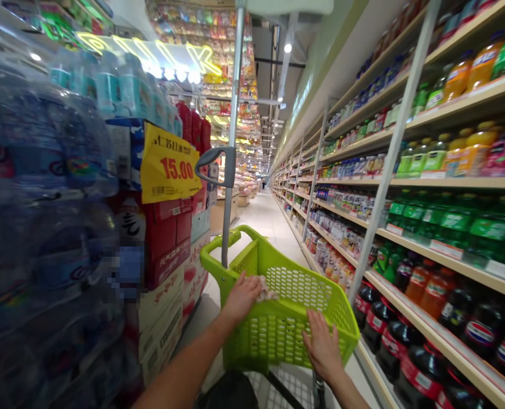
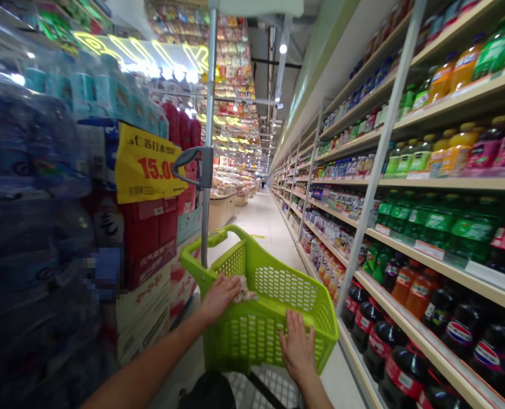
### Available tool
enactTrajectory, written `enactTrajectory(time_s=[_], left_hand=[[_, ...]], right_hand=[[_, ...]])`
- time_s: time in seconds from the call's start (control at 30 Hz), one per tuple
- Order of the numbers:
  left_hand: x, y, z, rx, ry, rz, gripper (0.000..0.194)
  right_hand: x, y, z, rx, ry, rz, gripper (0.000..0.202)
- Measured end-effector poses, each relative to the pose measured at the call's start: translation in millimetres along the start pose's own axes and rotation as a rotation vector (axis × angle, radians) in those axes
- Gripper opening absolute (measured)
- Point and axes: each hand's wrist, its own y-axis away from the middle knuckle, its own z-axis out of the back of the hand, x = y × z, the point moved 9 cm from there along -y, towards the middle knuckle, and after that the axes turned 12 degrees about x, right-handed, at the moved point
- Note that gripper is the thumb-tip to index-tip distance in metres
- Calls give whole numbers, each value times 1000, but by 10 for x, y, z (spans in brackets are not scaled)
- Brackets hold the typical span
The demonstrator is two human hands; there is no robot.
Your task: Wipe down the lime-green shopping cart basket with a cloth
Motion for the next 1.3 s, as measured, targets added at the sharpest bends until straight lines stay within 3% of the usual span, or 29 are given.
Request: enactTrajectory(time_s=[0.1,0.17,0.23,0.37,0.43,0.53,0.6,0.7,0.8,0.9,0.97,1.07,1.17,1.3], left_hand=[[377,121,220,-9,35,155,31],[434,163,293,-9,136,206,32],[254,136,299,-26,304,176,33],[-393,-30,242,-103,699,-42,38],[-467,-87,192,-156,850,14,43],[-326,-95,138,-170,945,147,55],[-208,-74,160,-86,874,122,65],[116,44,202,74,539,132,76],[526,195,165,199,183,230,65],[725,271,57,287,73,250,61],[744,286,25,298,62,242,62],[697,302,32,293,52,219,63],[633,329,55,269,33,193,65],[534,355,73,228,6,177,65]], right_hand=[[-31,29,14,-11,-31,-19,54],[1,43,59,-49,-103,-39,53],[153,41,168,-115,-242,21,53],[674,-5,564,-279,-667,332,55],[872,-106,667,-258,-894,387,54],[1075,-278,717,-196,-1137,355,52],[1125,-354,783,-222,-1195,311,53],[1156,-403,992,-348,-1075,293,51],[1332,-435,1121,-398,-822,333,50],[1667,-501,963,-263,-631,374,49],[1848,-522,812,-198,-563,369,51],[1975,-506,705,-216,-525,386,53],[1873,-456,672,-260,-530,450,46],[1253,-303,520,-299,-505,454,45]])
